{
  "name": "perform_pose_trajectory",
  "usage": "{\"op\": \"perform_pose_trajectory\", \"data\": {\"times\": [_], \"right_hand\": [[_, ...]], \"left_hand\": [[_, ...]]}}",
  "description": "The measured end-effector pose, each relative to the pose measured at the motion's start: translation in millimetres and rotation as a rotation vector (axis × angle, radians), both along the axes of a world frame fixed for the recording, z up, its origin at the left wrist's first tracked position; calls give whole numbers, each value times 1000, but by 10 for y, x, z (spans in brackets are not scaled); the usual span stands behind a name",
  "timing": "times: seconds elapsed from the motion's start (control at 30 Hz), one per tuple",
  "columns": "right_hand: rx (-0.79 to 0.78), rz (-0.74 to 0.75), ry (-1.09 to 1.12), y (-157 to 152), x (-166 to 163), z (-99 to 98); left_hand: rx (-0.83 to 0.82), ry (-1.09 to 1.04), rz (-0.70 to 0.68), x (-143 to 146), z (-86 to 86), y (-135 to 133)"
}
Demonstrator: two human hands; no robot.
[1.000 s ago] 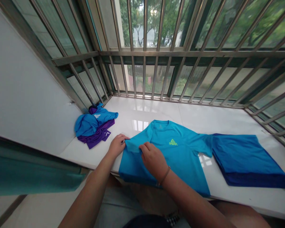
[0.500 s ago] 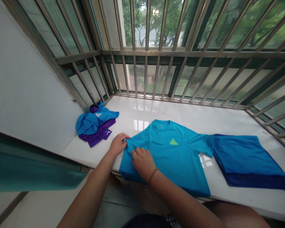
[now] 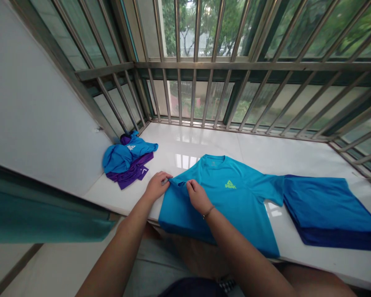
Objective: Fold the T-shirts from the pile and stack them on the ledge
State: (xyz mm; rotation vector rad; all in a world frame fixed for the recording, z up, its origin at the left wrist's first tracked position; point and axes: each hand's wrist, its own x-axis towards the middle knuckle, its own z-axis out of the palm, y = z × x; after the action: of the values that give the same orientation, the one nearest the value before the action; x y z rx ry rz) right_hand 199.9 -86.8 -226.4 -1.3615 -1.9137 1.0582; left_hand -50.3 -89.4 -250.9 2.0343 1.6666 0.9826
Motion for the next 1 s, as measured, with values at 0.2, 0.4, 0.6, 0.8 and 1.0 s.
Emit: {"op": "perform_pose_trajectory", "data": {"times": [0.2,0.4,0.6,0.8,1.0], "right_hand": [[103,331,-49,-156,81,50],[193,329,-156,-273,71,60],[207,48,-392,-69,155,232],[36,-238,-676,782,329,439],[-47,-215,-706,1574,343,409]], "left_hand": [[12,-63,-34,13,61,-48],[-36,-69,-15,-19,42,-39],[-29,-49,-33,-23,52,-38],[5,-24,-20,19,34,-27],[19,0,-40,33,50,-29]]}}
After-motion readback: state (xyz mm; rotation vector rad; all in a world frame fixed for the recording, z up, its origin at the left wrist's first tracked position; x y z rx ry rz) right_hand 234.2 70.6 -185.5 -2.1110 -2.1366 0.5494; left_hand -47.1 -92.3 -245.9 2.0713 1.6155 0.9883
